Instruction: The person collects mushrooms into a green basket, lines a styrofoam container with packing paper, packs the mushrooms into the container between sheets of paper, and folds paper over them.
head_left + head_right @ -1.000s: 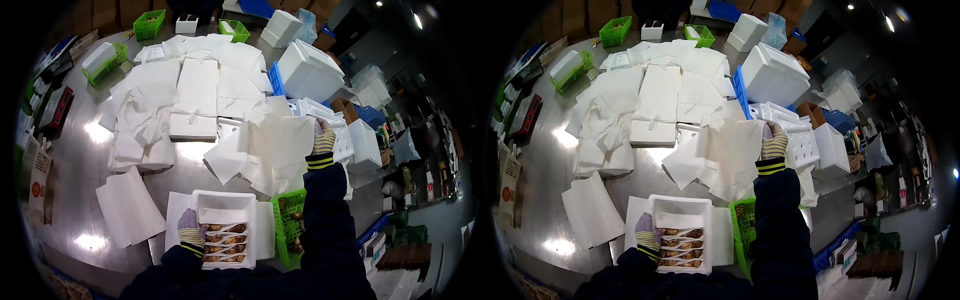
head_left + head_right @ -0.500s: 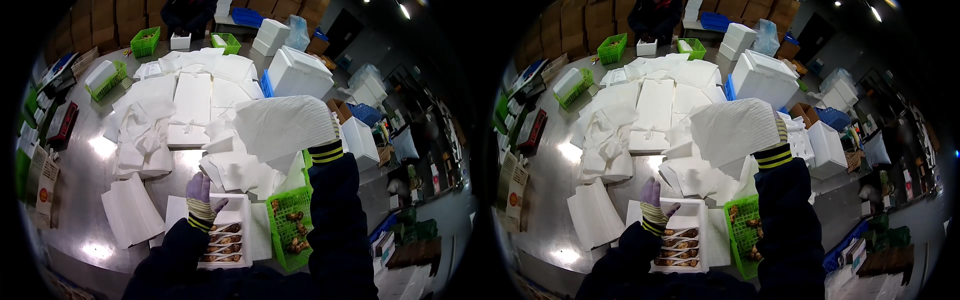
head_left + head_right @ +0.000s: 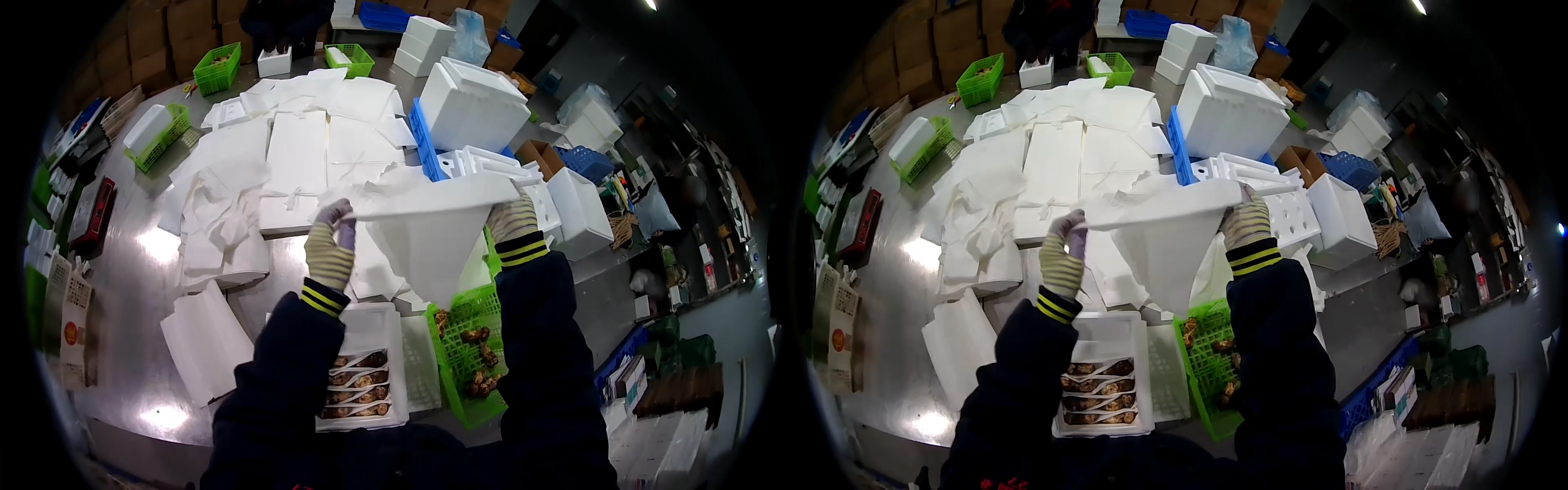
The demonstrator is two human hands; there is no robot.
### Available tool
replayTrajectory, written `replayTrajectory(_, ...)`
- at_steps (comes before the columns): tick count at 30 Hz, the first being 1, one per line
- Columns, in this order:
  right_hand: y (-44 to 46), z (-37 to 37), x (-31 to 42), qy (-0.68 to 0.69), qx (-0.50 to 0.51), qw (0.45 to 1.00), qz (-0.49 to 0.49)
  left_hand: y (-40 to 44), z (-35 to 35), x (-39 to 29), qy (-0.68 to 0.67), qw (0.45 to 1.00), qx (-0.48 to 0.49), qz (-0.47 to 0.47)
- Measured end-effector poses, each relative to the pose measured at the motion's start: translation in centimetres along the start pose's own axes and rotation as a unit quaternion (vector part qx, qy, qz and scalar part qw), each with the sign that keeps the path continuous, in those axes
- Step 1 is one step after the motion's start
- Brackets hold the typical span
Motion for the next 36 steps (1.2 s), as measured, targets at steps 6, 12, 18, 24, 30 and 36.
replayTrajectory(6,-3.2,3.8,-2.2,0.032,0.091,0.971,0.22,7.4,-4.7,-4.8,-0.098,0.987,0.053,-0.114)
replayTrajectory(12,-2.9,5.1,-11.0,-0.047,0.079,0.98,0.179,7.9,-6.1,4.6,-0.035,0.961,0.044,-0.27)
replayTrajectory(18,-3.3,3.7,-23.4,-0.016,-0.025,0.945,0.326,4.4,-10.5,22.5,0.017,0.965,0.079,-0.25)
replayTrajectory(24,-8.2,2.5,-25.2,-0.177,-0.025,0.944,0.279,-4.3,-15.7,25.3,0.16,0.914,0.125,-0.352)
replayTrajectory(30,-14.3,9.0,-23.5,-0.475,0.171,0.851,0.141,-10.9,-16.6,26.1,-0.182,0.744,-0.141,-0.627)
replayTrajectory(36,-14.5,12.3,-18.2,-0.57,0.233,0.788,-0.007,-7.9,-14.9,20.2,0.186,0.954,0.167,-0.169)
Point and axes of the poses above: each hand's wrist, its own y-axis towards the middle knuckle, its own z-axis out of the palm, x = y × z, the point moved 4 cm from there along y, towards the middle knuckle, and after that the axes turned 5 degrees about -y, right-handed, at the moved point
